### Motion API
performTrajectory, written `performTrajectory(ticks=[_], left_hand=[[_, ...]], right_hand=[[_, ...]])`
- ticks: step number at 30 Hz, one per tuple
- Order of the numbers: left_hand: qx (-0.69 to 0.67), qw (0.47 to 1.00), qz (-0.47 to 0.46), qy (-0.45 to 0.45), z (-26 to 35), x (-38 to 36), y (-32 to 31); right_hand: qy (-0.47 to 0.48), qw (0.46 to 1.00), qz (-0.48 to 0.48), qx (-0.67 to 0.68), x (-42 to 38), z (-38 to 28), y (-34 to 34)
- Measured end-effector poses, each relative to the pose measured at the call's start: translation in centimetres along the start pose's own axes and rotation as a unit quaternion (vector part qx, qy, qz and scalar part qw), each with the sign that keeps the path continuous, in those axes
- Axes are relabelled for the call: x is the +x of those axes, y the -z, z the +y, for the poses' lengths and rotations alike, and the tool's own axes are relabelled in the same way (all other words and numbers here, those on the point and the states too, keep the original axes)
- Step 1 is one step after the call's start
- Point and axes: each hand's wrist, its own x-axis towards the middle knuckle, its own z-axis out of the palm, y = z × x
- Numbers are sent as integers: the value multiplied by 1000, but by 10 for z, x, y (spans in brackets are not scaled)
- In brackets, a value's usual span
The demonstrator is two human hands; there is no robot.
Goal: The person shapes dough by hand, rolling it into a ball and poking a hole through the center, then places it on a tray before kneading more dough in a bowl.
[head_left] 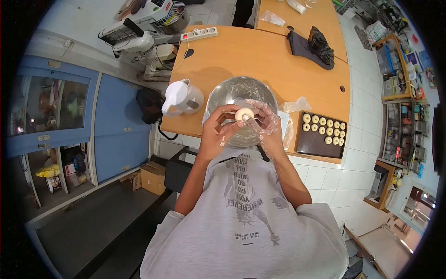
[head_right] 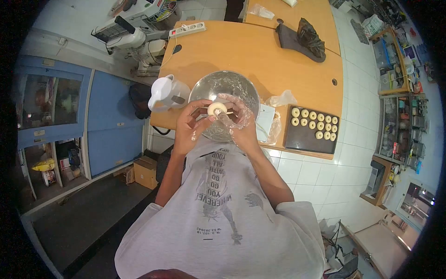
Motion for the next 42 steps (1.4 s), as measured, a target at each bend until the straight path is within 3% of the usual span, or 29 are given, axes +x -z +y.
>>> performTrajectory(ticks=[8,17,26,32,38,42], left_hand=[[18,999,-14,-22,2,6,11],[23,1000,-8,11,3,2,1],[11,999,12,-40,2,6,7],[46,998,-9,-39,4,7,3],[14,1000,7,23,-8,1,2],[10,999,29,-17,-14,1,4]], right_hand=[[-10,998,-57,10,1,-8,3],[4,1000,-6,-12,-1,4,-2],[-7,998,-55,23,1,-6,2],[16,999,-33,7,1,-1,-2],[-2,999,-13,-43,0,8,0],[-10,1000,-5,-11,-2,2,-3]])
